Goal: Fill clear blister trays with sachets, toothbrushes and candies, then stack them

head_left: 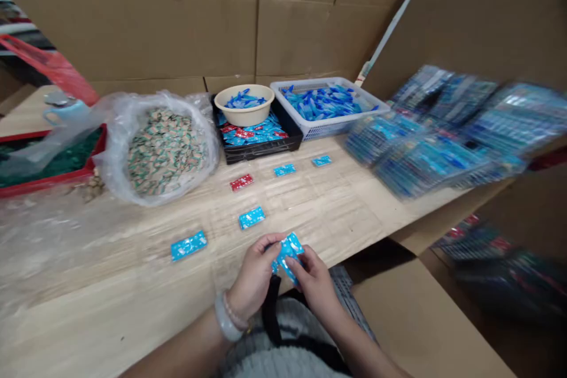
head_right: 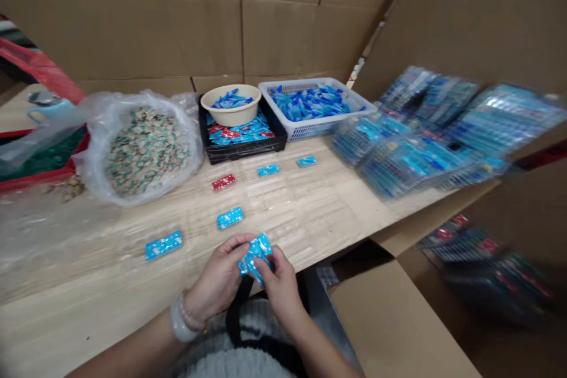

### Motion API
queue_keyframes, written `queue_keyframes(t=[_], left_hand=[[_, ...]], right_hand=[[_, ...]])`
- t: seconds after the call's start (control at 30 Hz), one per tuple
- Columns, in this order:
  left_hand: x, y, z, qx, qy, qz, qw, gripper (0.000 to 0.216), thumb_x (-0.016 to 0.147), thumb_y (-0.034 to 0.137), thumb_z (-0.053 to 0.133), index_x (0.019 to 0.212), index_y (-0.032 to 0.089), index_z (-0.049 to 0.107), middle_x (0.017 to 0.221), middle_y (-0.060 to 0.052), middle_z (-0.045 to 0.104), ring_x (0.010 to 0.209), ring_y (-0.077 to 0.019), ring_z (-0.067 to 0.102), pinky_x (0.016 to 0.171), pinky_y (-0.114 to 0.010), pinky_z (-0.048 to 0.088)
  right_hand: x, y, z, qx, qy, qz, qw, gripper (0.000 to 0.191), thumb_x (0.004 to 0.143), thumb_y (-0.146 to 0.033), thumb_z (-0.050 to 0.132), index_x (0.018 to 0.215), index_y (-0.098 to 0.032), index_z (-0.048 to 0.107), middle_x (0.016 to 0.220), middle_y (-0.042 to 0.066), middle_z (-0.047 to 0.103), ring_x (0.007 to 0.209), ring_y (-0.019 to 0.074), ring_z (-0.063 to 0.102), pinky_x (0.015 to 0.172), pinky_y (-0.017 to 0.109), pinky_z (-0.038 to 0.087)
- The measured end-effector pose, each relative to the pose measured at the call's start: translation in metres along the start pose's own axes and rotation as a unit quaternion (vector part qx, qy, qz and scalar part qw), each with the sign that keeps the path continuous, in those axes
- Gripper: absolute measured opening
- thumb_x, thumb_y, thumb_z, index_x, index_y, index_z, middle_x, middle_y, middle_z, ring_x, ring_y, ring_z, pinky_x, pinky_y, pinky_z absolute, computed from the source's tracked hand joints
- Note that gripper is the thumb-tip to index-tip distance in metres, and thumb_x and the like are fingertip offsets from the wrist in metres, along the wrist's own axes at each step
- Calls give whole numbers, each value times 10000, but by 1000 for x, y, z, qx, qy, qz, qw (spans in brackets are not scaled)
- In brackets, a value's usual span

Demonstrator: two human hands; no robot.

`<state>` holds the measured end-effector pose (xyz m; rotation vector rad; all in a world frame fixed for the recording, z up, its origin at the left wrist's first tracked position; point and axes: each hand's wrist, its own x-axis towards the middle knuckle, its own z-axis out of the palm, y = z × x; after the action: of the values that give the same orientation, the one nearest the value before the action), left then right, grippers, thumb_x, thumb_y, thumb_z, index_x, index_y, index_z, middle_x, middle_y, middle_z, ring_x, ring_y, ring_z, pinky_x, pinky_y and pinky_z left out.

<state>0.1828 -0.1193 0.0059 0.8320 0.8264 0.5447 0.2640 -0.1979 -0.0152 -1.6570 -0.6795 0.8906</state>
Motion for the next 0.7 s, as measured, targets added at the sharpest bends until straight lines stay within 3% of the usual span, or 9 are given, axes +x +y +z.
queue_keyframes(t=[0.1, 0.17, 0.27, 0.37, 0.47, 0.53, 0.6, 0.7], left_hand=[[15, -4, 12, 148, -2, 6, 989, 178, 666, 207, 556, 820, 145, 619, 835, -43, 632, 759, -160, 562, 719, -280, 430], [25, -12, 25, 264, -14, 71, 962, 133, 687, 156, 517, 760, 160, 628, 827, -41, 621, 792, -162, 549, 764, -294, 422], [36, -30, 48, 391, -84, 204, 893, 175, 728, 116, 462, 739, 175, 627, 842, -51, 575, 816, -148, 522, 783, -280, 419], [39, -46, 61, 495, -119, 262, 820, 214, 775, 133, 417, 806, 179, 624, 868, -65, 549, 831, -155, 500, 766, -287, 420], [39, -50, 60, 614, -101, 267, 736, 246, 806, 154, 379, 844, 186, 620, 914, -76, 559, 901, -196, 479, 789, -352, 403], [37, -48, 55, 658, -112, 286, 688, 289, 829, 161, 335, 969, 195, 585, 1068, -83, 535, 1024, -221, 437, 858, -397, 366], [35, -48, 46, 667, -192, 324, 643, 334, 855, 213, 301, 1137, 197, 481, 1219, -75, 461, 1152, -214, 352, 956, -402, 290], [34, -52, 34, 661, -317, 340, 589, 502, 851, 405, 301, 1274, 135, 309, 1287, -106, 400, 1231, -202, 268, 1028, -371, 199]], right_hand=[[3, 4, -72, -115, 86, -29, 989, 229, 730, -394, 509, 697, -168, 522, 629, -4, 516, 607, 126, 465, 572, 245, 388], [18, 0, -112, -178, 119, -58, 975, 218, 741, -387, 494, 699, -175, 518, 620, -6, 510, 597, 128, 462, 568, 247, 381], [66, -12, -141, -264, 44, -138, 954, 187, 792, -325, 424, 732, -177, 523, 665, 1, 524, 633, 128, 478, 597, 245, 382], [129, -23, -130, -357, -57, -241, 901, 197, 814, -230, 380, 763, -164, 558, 721, 19, 543, 715, 132, 489, 674, 252, 377], [173, -31, -104, -477, -114, -287, 823, 183, 798, -205, 424, 799, -161, 602, 781, 46, 559, 801, 153, 481, 730, 271, 355], [182, -32, -91, -539, -111, -298, 780, 162, 777, -222, 476, 851, -165, 609, 858, 68, 560, 855, 173, 469, 741, 287, 344], [178, -27, -84, -573, -104, -324, 746, 182, 781, -248, 484, 892, -165, 603, 922, 86, 555, 893, 190, 458, 757, 307, 335], [162, -15, -83, -578, -162, -370, 709, 222, 814, -286, 437, 906, -163, 598, 904, 84, 570, 889, 191, 468, 773, 323, 340]])
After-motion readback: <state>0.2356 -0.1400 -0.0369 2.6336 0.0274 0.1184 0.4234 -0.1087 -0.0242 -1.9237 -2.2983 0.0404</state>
